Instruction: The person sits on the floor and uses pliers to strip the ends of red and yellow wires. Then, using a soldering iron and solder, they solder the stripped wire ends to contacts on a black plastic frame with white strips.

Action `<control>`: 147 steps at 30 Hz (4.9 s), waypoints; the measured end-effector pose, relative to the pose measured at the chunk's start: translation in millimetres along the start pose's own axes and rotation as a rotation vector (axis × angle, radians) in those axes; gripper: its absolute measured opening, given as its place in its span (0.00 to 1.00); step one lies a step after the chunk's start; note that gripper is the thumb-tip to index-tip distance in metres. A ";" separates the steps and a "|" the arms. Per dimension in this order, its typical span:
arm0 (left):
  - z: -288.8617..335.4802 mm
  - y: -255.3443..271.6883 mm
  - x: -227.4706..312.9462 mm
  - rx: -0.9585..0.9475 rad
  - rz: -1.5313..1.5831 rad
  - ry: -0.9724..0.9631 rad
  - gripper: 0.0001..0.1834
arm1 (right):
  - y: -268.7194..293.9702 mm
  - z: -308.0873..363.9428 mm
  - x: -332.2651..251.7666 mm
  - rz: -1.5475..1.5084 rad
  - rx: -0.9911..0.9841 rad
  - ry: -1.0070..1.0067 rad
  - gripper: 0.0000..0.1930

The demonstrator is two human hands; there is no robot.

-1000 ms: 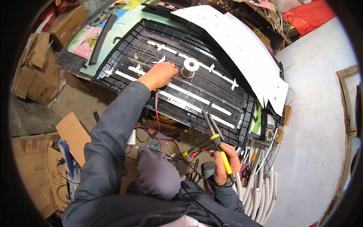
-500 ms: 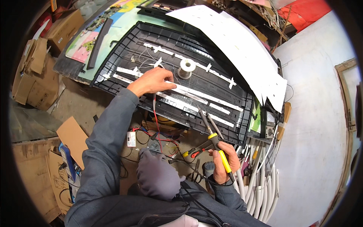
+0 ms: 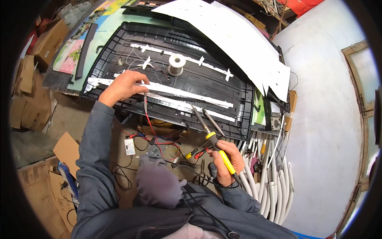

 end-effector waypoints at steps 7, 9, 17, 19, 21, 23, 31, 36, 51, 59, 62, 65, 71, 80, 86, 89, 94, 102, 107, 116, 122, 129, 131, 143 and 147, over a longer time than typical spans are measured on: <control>30.1 16.3 4.1 -0.204 0.306 0.058 0.15 | -2.6 2.9 -14.3 0.026 -0.027 0.106 0.14; 35.2 19.3 1.8 -0.276 0.310 0.093 0.14 | -3.1 2.7 -22.7 0.013 -0.009 0.149 0.14; -20.0 31.5 25.2 0.033 0.169 -0.034 0.14 | -1.6 1.8 -33.3 -0.003 0.009 0.218 0.13; -44.6 31.0 28.7 0.125 0.005 -0.056 0.13 | -1.0 0.1 -32.5 0.018 0.016 0.220 0.13; -62.8 26.6 20.0 0.212 -0.032 -0.049 0.12 | -2.7 -1.0 -32.5 0.033 -0.012 0.213 0.13; -73.7 24.4 18.5 0.224 -0.148 -0.055 0.12 | -3.0 -1.4 -31.4 0.041 -0.015 0.203 0.13; -98.7 8.7 21.9 0.229 -0.346 -0.069 0.13 | -0.1 -4.7 -25.3 0.043 0.010 0.133 0.13; -89.6 5.5 25.4 0.271 -0.395 -0.107 0.14 | -2.8 -8.8 -24.3 0.033 0.000 0.142 0.13; -25.3 -36.1 -9.5 0.139 0.199 0.395 0.27 | -12.9 -10.4 -14.6 0.053 -0.063 0.130 0.13; -30.5 -33.4 -4.7 0.184 0.646 0.312 0.12 | -20.6 -18.1 -21.3 0.105 -0.096 0.165 0.13; -28.4 -4.8 8.9 0.361 0.361 0.298 0.11 | -30.0 -32.5 -23.9 0.091 -0.111 0.173 0.14; -24.3 12.5 26.9 0.538 0.078 0.249 0.09 | -42.5 -50.9 -30.2 0.067 -0.132 0.188 0.15; -21.5 19.4 45.4 0.624 -0.183 0.172 0.08 | -56.7 -72.1 -36.4 0.122 -0.161 0.283 0.15; -33.8 27.2 37.2 0.667 -0.092 0.181 0.09 | -68.9 -117.1 -7.2 0.184 -0.049 0.244 0.13; -46.4 31.1 30.9 0.689 -0.105 0.209 0.06 | -76.2 -138.1 14.4 0.245 -0.042 0.252 0.13; -50.1 34.4 37.8 0.751 -0.213 0.115 0.04 | -79.7 -144.4 26.6 0.174 -0.032 0.180 0.12; -63.9 23.2 37.6 0.770 -0.241 0.005 0.02 | -82.8 -146.0 42.0 0.192 -0.043 0.148 0.12; -71.1 9.9 37.5 0.730 -0.181 -0.040 0.03 | -82.6 -145.0 55.2 0.223 -0.039 0.171 0.12; -71.6 5.1 36.2 0.703 -0.157 -0.034 0.04 | -83.6 -147.4 59.6 0.174 -0.026 0.123 0.11; -70.3 2.7 36.5 0.695 -0.155 -0.035 0.05 | -82.0 -147.5 70.1 0.183 -0.027 0.098 0.12; -72.2 -0.2 35.7 0.675 -0.165 -0.027 0.05 | -81.6 -147.6 74.4 0.161 -0.027 0.077 0.12; -70.9 1.6 36.7 0.667 -0.189 -0.022 0.05 | -83.7 -147.6 76.1 0.135 -0.041 0.075 0.12; -71.5 1.1 36.8 0.667 -0.192 -0.026 0.05 | -83.5 -147.8 76.2 0.141 -0.042 0.084 0.12; -70.9 1.4 35.6 0.670 -0.202 -0.019 0.05 | -84.3 -147.3 77.4 0.161 -0.056 0.081 0.12; -72.3 0.9 36.5 0.653 -0.209 -0.012 0.05 | -83.5 -147.4 77.5 0.162 -0.053 0.076 0.12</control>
Point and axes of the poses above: each hand's wrist, its own z-axis away from the middle knuckle, its own y-axis out of the back of the hand, x = y × z, the point moved 10 cm from there along -z, towards the middle knuckle, and after that the axes turned 9 degrees about -z, right-handed, at the moved point
